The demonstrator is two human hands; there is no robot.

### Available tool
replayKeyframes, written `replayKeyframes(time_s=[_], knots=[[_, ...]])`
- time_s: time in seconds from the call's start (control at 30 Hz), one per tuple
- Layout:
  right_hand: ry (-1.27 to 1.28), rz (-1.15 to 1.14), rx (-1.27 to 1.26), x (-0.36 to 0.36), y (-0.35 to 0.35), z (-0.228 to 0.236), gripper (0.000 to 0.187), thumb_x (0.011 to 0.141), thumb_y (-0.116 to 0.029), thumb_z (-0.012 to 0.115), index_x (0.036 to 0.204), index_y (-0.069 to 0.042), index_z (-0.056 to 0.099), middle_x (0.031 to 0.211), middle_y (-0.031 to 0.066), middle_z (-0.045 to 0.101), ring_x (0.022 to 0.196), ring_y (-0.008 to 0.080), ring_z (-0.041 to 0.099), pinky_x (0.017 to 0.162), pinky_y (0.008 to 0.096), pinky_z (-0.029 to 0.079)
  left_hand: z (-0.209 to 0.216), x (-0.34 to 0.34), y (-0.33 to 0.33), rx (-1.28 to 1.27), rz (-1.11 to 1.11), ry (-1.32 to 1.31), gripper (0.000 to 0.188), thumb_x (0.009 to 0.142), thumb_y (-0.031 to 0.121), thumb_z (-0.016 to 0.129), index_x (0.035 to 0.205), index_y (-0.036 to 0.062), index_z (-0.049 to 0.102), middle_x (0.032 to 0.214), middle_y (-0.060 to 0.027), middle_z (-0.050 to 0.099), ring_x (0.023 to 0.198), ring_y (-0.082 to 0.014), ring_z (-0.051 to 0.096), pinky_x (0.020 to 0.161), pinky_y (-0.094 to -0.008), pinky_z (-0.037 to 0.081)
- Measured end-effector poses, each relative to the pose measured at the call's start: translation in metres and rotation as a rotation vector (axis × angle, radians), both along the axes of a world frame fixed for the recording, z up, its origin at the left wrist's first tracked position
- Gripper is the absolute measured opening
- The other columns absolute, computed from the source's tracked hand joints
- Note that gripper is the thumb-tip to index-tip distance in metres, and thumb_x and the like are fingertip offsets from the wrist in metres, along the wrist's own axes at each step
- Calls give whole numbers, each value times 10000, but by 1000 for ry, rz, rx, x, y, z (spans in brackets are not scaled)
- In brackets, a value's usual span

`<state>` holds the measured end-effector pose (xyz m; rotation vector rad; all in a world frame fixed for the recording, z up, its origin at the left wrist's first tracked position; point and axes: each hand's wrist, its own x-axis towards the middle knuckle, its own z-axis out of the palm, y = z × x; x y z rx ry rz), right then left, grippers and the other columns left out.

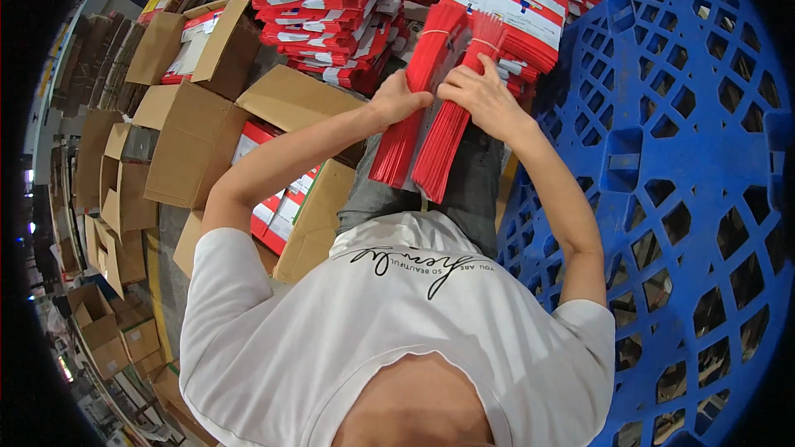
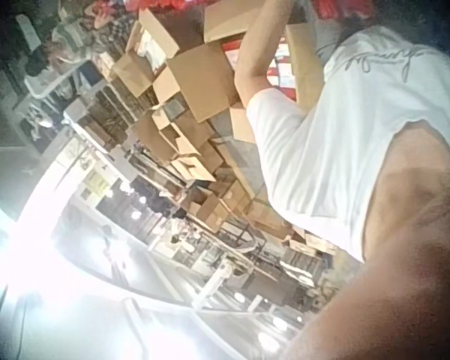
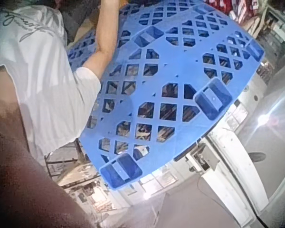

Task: The person repeatedly picks up stacks of red and white envelopes, separates them into smaller bundles, and places them into cardboard boxes. The person handles the envelopes by hand, organizing them into neat piles within the boxes.

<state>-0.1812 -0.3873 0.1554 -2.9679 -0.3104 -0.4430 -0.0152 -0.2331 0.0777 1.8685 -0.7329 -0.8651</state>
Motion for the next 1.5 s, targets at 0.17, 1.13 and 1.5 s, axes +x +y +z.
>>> replayKeyframes(time_s=[0.17, 1.13, 1.5], knots=[[-8, -22, 26, -1, -13, -13, 142, 929, -93, 552, 1045, -127, 627, 1024, 23, 592, 1150, 206, 604, 1157, 684, 292, 30, -24, -17, 46, -54, 92, 472, 817, 130, 762, 1201, -56, 559, 1069, -117, 680, 940, -175, 667, 826, -335, 559], [-457, -663, 1625, -6, -11, -104, 308, 1045, -264, 629, 1209, -6, 659, 1102, 39, 678, 1023, 108, 610, 855, 276, 502, 62, -27, -18, -445, -961, -956, 418, 925, 271, 688, 1284, 57, 665, 1304, -147, 603, 1311, -331, 531, 1159, -509, 358], [-193, -500, 1617, 4, -45, -90, 394, 954, -257, 766, 1252, -31, 642, 1011, 42, 715, 906, 109, 682, 649, 260, 558, 55, -21, -17, -442, -926, -969, 450, 928, 309, 671, 1319, 86, 672, 1298, -123, 596, 1272, -297, 544, 1148, -497, 341]])
